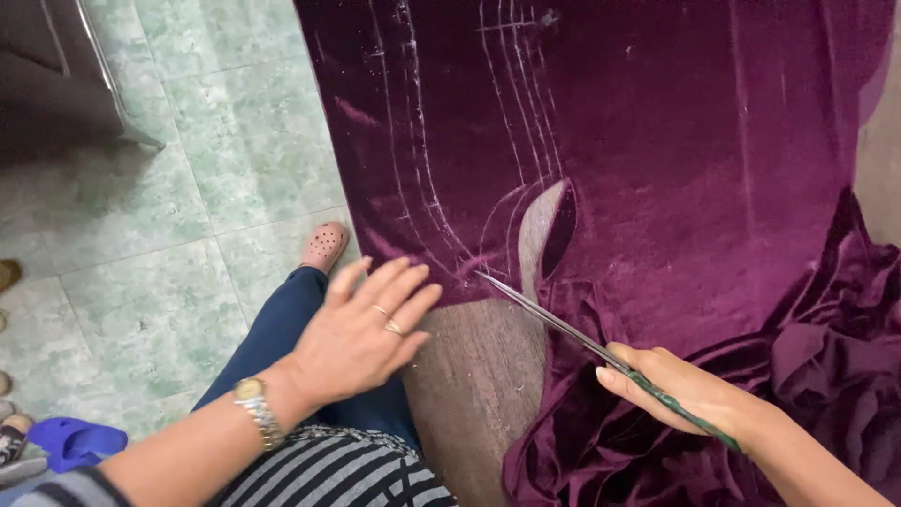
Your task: Cutting a pattern out of purple velvet fabric using large tailor scissors along chalk markings on a work table.
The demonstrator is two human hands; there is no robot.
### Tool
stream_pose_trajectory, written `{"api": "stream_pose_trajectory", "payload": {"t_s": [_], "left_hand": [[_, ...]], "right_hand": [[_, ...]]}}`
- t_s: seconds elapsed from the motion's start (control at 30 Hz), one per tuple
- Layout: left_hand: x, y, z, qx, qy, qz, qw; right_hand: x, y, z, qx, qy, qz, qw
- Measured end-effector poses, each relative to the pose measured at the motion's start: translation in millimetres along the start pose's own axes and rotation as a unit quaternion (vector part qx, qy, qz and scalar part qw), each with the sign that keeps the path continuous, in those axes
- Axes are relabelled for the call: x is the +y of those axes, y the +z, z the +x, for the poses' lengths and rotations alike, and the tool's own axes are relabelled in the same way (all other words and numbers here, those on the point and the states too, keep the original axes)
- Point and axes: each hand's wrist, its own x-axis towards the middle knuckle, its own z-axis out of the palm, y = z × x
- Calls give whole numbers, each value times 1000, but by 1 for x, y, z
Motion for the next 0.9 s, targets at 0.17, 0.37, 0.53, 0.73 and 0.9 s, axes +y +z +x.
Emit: {"api": "stream_pose_trajectory", "payload": {"t_s": [0.17, 0.37, 0.53, 0.73, 0.9], "left_hand": [[-17, -6, -5, -21, 10, 31, 999], [-17, -2, -3, -23, 50, 19, 998], [-17, -3, -3, -22, 66, 22, 997], [-19, -2, -6, -21, 71, 21, 997], [-19, -1, -6, -19, 69, 15, 997]], "right_hand": [[-5, -1, -1, 6, 20, -7, 1000], [-6, 1, -1, 10, 10, -3, 1000], [-11, 1, -5, 4, 18, 22, 1000], [-11, 1, -7, 1, -38, 30, 999], [-12, 1, -9, 7, -43, 37, 998]]}}
